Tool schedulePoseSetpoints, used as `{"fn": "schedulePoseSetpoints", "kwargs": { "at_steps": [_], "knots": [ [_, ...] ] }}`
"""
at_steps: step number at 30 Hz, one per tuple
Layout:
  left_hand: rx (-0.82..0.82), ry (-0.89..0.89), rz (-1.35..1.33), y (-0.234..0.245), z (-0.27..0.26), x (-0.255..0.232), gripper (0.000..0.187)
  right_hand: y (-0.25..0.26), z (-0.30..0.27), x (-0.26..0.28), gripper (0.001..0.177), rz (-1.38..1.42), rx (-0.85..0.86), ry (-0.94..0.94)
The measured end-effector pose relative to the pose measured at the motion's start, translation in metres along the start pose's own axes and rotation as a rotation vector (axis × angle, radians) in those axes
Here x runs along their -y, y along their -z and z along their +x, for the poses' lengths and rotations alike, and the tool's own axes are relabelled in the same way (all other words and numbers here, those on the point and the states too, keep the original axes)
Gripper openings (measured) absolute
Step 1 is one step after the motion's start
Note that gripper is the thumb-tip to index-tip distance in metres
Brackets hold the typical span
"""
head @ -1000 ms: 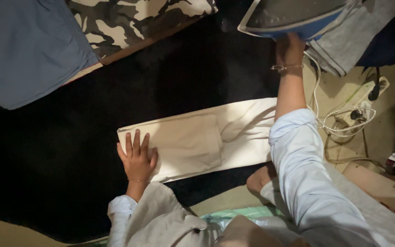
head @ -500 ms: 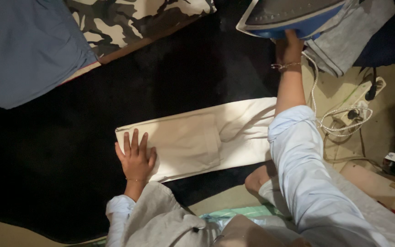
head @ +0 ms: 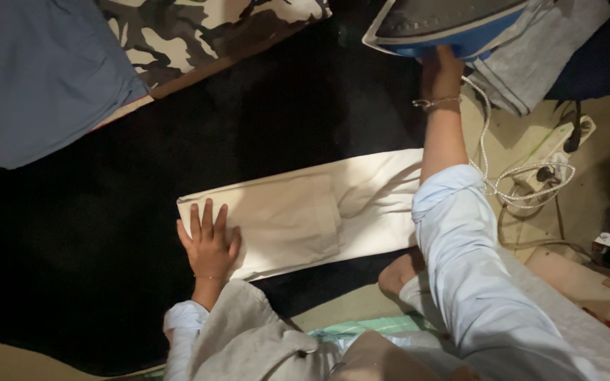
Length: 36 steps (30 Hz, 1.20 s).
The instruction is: The person irons a white garment and then a light blue garment on a dark mat on the floor. They smooth the fabric, use a steam iron, fold the white garment, and place it aside before ironing the blue garment.
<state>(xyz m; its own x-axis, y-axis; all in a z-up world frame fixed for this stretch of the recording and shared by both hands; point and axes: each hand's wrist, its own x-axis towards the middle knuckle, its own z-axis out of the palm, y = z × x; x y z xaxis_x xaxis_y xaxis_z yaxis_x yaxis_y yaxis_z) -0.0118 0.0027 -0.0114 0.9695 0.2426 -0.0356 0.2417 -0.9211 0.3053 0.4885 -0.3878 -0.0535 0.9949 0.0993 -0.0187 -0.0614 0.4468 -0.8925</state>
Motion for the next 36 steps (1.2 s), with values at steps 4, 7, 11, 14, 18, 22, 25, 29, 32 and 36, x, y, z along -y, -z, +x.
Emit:
{"fn": "schedulePoseSetpoints", "kwargs": {
  "at_steps": [4, 7, 11, 14, 18, 22, 25, 29, 32, 36],
  "knots": [
    [-0.011, -0.004, 0.002, 0.000, 0.000, -0.001, 0.066, 0.005, -0.003, -0.004, 0.050, 0.019, -0.042, 0.010],
    [-0.016, 0.000, -0.008, 0.000, 0.001, -0.001, 0.065, 0.008, -0.001, -0.007, 0.048, 0.005, -0.025, 0.020],
    [-0.017, -0.006, -0.004, 0.002, 0.002, -0.002, 0.066, 0.027, -0.001, -0.020, 0.049, -0.032, -0.084, 0.006],
    [0.017, 0.006, -0.017, 0.007, 0.002, -0.004, 0.065, 0.041, -0.003, -0.032, 0.052, -0.089, -0.200, 0.024],
    [0.002, 0.001, -0.052, 0.011, 0.006, -0.005, 0.069, 0.031, -0.029, -0.028, 0.056, -0.314, -0.308, 0.157],
    [0.037, 0.020, -0.033, 0.015, 0.005, -0.008, 0.069, -0.016, -0.083, -0.007, 0.053, -0.294, -0.279, 0.128],
    [0.051, 0.035, -0.020, 0.012, 0.008, -0.009, 0.069, -0.034, -0.110, -0.001, 0.049, -0.409, -0.361, 0.099],
    [0.055, 0.044, -0.001, 0.012, 0.007, -0.008, 0.068, -0.060, -0.205, -0.009, 0.025, -0.587, -0.220, 0.069],
    [0.062, 0.035, -0.004, 0.011, 0.007, -0.008, 0.069, -0.105, -0.294, -0.018, 0.020, -0.772, -0.168, 0.031],
    [0.031, -0.028, -0.053, 0.015, 0.004, -0.003, 0.071, -0.158, -0.353, -0.023, 0.047, -1.263, -0.090, -0.004]
  ]
}}
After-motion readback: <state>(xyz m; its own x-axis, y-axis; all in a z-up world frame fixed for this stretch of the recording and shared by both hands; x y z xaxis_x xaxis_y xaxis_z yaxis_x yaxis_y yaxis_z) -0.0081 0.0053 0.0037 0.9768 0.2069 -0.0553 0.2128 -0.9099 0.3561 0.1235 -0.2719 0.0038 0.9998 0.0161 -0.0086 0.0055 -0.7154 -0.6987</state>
